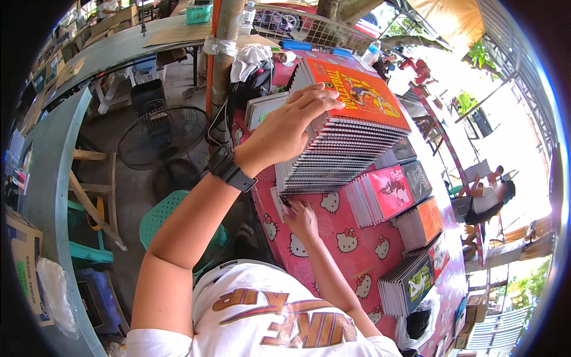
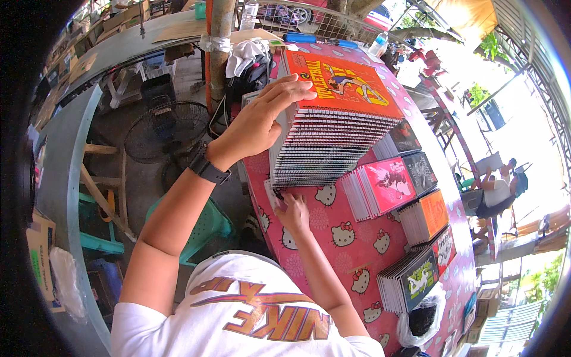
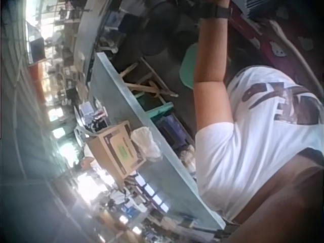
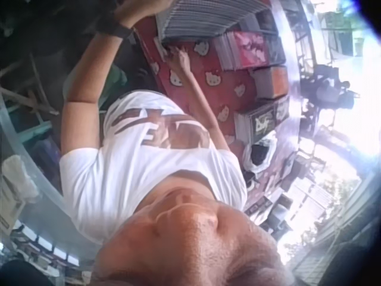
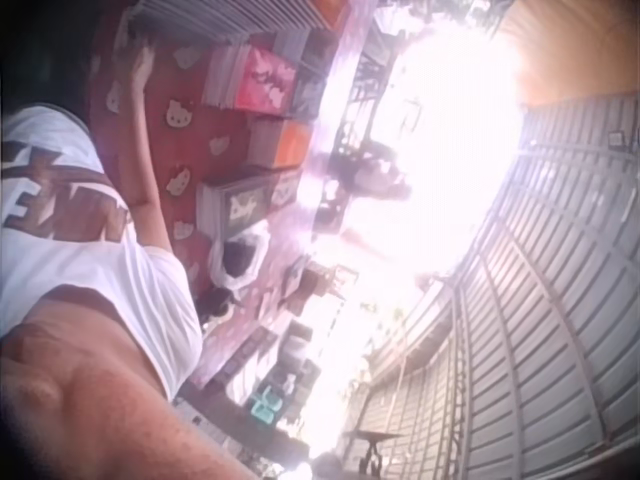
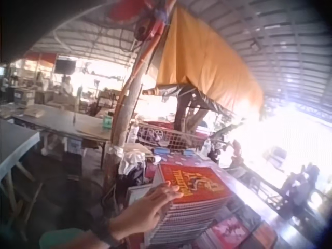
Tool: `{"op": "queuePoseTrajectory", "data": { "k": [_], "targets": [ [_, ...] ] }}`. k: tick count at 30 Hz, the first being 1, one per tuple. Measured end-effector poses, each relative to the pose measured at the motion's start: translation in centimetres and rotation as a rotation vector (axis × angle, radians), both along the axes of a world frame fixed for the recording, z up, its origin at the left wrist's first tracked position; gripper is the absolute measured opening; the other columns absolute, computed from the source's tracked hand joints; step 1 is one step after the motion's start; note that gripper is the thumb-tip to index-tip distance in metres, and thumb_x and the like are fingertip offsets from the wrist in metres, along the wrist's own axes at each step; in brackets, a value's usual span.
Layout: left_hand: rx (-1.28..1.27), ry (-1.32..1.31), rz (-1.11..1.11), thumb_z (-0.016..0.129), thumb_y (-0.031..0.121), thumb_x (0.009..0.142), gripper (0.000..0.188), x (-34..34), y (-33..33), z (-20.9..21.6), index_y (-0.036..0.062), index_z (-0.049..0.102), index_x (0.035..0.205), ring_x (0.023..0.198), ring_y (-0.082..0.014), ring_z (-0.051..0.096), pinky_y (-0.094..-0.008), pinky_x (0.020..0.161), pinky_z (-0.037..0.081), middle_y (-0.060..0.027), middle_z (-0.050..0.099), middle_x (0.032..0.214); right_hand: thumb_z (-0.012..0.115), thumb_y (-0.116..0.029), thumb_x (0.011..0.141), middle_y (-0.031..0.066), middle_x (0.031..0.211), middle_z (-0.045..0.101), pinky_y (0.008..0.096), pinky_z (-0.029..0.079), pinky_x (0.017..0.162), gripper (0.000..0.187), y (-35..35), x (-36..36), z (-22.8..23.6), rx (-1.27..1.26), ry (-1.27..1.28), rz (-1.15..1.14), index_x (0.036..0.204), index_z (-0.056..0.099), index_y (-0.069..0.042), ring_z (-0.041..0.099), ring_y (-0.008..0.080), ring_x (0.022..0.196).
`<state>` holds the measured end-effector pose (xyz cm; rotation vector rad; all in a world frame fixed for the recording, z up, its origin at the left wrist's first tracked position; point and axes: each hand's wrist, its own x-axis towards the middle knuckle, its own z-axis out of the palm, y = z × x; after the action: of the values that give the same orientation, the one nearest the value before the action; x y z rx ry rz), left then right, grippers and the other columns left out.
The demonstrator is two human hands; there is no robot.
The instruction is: The person uses pink shears to trim the ends of spiral bindings on stacks of notebooks. The person handles several stacks of different notebook types one by one on a table.
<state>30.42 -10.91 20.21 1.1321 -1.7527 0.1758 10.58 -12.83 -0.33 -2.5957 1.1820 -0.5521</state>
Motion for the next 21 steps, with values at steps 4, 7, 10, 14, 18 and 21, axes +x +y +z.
{"op": "queuePoseTrajectory", "data": {
  "k": [4,7,10,14,18,21],
  "targets": [
    [0.01,0.016,-0.034,0.042,-0.021,0.06,0.074,-0.6,-0.1,0.5,0.0108,0.047,0.126,0.131,-0.027,0.033,-0.0378,0.11,0.029,-0.0065,0.044,0.133,0.061,-0.026,0.078,0.0173,0.091,0.063,0.0399,0.054,0.069,0.033,-5.2,-1.6,0.0,0.762,0.046,0.091,0.105,0.062,-0.007,0.064,0.0287,0.076],
    [0.027,-0.011,-0.01,0.041,-0.021,0.059,0.075,0.0,0.3,0.6,0.0113,0.047,0.127,0.131,-0.0274,0.032,-0.0385,0.11,0.029,-0.0063,0.044,0.134,0.053,-0.022,0.088,0.0118,0.084,0.065,0.0386,0.056,0.059,0.021,-6.3,-0.4,2.0,1.214,-0.082,0.051,0.096,0.063,-0.006,0.065,0.0232,0.067],
    [-0.041,0.065,-0.04,0.046,-0.011,0.065,0.068,-0.3,0.3,1.0,0.0098,0.044,0.129,0.13,-0.0272,0.035,-0.0379,0.108,0.03,-0.0093,0.043,0.134,0.055,-0.024,0.086,0.0131,0.085,0.065,0.037,0.056,0.062,0.026,-7.3,-1.3,2.3,1.487,-0.16,0.054,0.093,0.062,0.0,0.064,0.0239,0.068],
    [-0.122,0.542,-0.045,0.051,0.0,0.072,0.058,2.3,-0.6,-2.4,0.0056,0.043,0.129,0.125,-0.0245,0.041,-0.0348,0.103,0.032,-0.0116,0.046,0.13,0.064,-0.034,0.075,0.02,0.088,0.062,0.0386,0.049,0.079,0.04,-3.8,-2.5,0.4,0.632,0.013,0.077,0.102,0.063,-0.005,0.06,0.0339,0.084],
    [0.409,0.767,0.006,0.047,-0.009,0.071,0.057,6.7,-3.3,-12.8,0.0045,0.045,0.126,0.119,-0.0205,0.045,-0.0305,0.097,0.036,-0.0105,0.051,0.123,0.069,-0.034,0.069,0.0173,0.1,0.058,0.0433,0.044,0.086,0.051,1.1,-6.3,1.9,0.233,0.071,-0.169,0.112,0.06,-0.009,0.052,0.0361,0.098],
    [0.515,0.702,-0.013,0.046,-0.011,0.071,0.057,6.5,-5.7,-20.0,0.0041,0.045,0.126,0.113,-0.0177,0.048,-0.0288,0.093,0.038,-0.0093,0.054,0.117,0.071,-0.03,0.067,0.0166,0.108,0.054,0.043,0.041,0.089,0.054,2.6,-10.2,2.2,0.186,0.149,-0.321,0.114,0.057,-0.008,0.048,0.0361,0.104]
  ]
}}
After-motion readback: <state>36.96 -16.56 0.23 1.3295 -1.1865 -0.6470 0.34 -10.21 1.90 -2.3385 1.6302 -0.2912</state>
